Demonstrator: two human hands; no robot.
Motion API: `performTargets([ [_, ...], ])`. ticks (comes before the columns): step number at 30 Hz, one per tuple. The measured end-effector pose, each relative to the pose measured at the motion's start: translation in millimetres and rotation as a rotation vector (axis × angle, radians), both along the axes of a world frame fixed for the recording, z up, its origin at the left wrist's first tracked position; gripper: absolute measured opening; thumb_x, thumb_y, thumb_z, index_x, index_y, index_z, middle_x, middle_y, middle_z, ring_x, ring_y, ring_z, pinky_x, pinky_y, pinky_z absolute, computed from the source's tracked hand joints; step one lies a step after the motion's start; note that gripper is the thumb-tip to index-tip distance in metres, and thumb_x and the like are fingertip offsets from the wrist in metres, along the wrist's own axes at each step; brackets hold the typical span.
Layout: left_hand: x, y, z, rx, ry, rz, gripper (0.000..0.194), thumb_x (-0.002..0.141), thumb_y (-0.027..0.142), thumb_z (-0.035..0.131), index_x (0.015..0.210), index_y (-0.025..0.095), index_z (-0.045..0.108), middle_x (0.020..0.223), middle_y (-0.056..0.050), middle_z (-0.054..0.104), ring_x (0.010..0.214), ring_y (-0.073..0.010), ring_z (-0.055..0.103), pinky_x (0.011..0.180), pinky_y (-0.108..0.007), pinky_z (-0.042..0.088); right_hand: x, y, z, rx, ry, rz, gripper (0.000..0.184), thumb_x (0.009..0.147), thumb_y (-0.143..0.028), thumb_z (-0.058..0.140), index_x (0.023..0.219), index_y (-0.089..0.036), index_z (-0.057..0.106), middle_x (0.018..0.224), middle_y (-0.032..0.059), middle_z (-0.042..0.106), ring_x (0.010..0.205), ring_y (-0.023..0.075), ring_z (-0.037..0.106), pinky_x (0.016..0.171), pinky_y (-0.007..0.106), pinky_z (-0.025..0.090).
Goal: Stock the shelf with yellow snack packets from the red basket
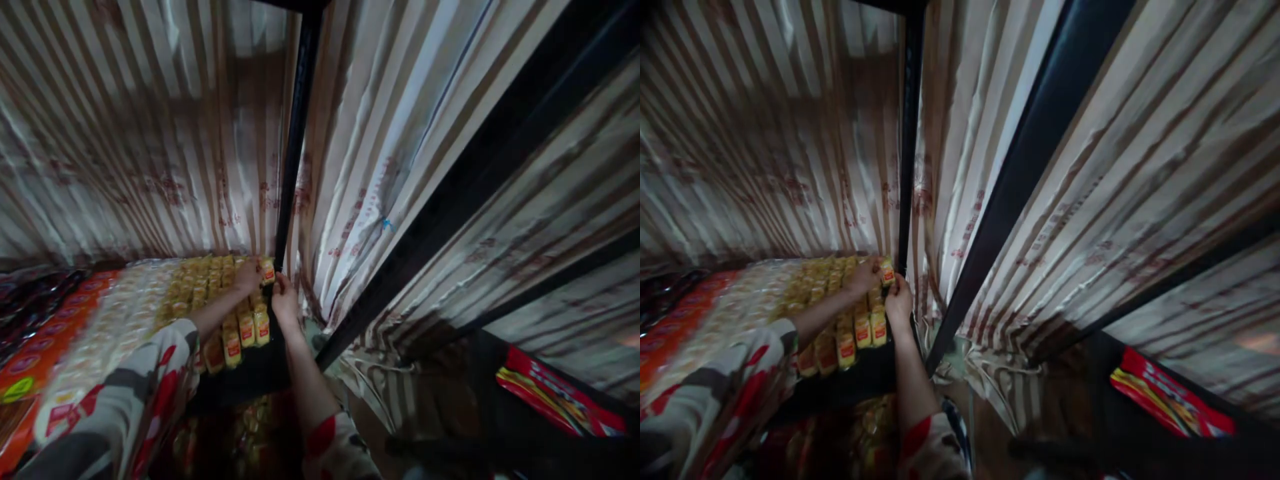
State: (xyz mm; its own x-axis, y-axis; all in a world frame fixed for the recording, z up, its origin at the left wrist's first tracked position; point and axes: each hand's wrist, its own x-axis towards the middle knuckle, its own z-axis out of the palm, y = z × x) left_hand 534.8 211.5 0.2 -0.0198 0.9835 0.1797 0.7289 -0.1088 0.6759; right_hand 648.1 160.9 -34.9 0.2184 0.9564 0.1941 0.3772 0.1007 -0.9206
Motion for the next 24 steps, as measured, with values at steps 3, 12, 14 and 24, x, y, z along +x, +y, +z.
performTargets([
  [3, 2, 10, -11.6, -0.019, 0.041, -0.018, 0.032, 0.077, 0.013, 0.053, 0.109, 0.014, 0.059, 0.092, -0.008, 0.068, 0.085, -0.0178, 0.063, 0.080, -0.029, 0.047, -1, 9, -6.4, -0.038, 0.025, -0.025, 0.034, 0.085, -0.020, 0.040, 0.112, -0.020, 0.060, 0.112, 0.0053, 0.065, 0.109, 0.0169, 0.057, 0.097, 0.030, 0.041],
  [12, 1, 15, -27.5, 0.041, 0.308, -0.018, 0.020, 0.077, 0.022, 0.057, 0.095, 0.016, 0.064, 0.111, -0.014, 0.059, 0.107, -0.0267, 0.054, 0.089, -0.034, 0.043, -9, 22, -41.9, -0.222, 0.115, 0.036, 0.046, 0.091, -0.049, 0.029, 0.096, -0.023, 0.067, 0.090, 0.0035, 0.070, 0.090, 0.0181, 0.063, 0.077, 0.027, 0.047],
  [14, 1, 15, -29.1, 0.058, 0.403, -0.022, 0.022, 0.078, 0.022, 0.055, 0.096, 0.014, 0.064, 0.115, -0.016, 0.057, 0.108, -0.0283, 0.053, 0.089, -0.036, 0.043, -9, 24, -45.6, -0.226, 0.126, 0.051, 0.050, 0.091, -0.051, 0.026, 0.092, -0.023, 0.067, 0.087, 0.0032, 0.070, 0.088, 0.0177, 0.063, 0.075, 0.026, 0.047],
  [24, 3, 18, -30.3, 0.094, 0.510, -0.078, 0.032, 0.084, 0.016, 0.043, 0.109, 0.022, 0.062, 0.112, -0.010, 0.057, 0.109, -0.0228, 0.051, 0.092, -0.033, 0.042, -4, 29, -39.5, -0.229, -0.074, -0.054, 0.051, 0.094, -0.042, 0.024, 0.091, -0.018, 0.068, 0.098, 0.0094, 0.068, 0.097, 0.0208, 0.060, 0.084, 0.029, 0.042],
])
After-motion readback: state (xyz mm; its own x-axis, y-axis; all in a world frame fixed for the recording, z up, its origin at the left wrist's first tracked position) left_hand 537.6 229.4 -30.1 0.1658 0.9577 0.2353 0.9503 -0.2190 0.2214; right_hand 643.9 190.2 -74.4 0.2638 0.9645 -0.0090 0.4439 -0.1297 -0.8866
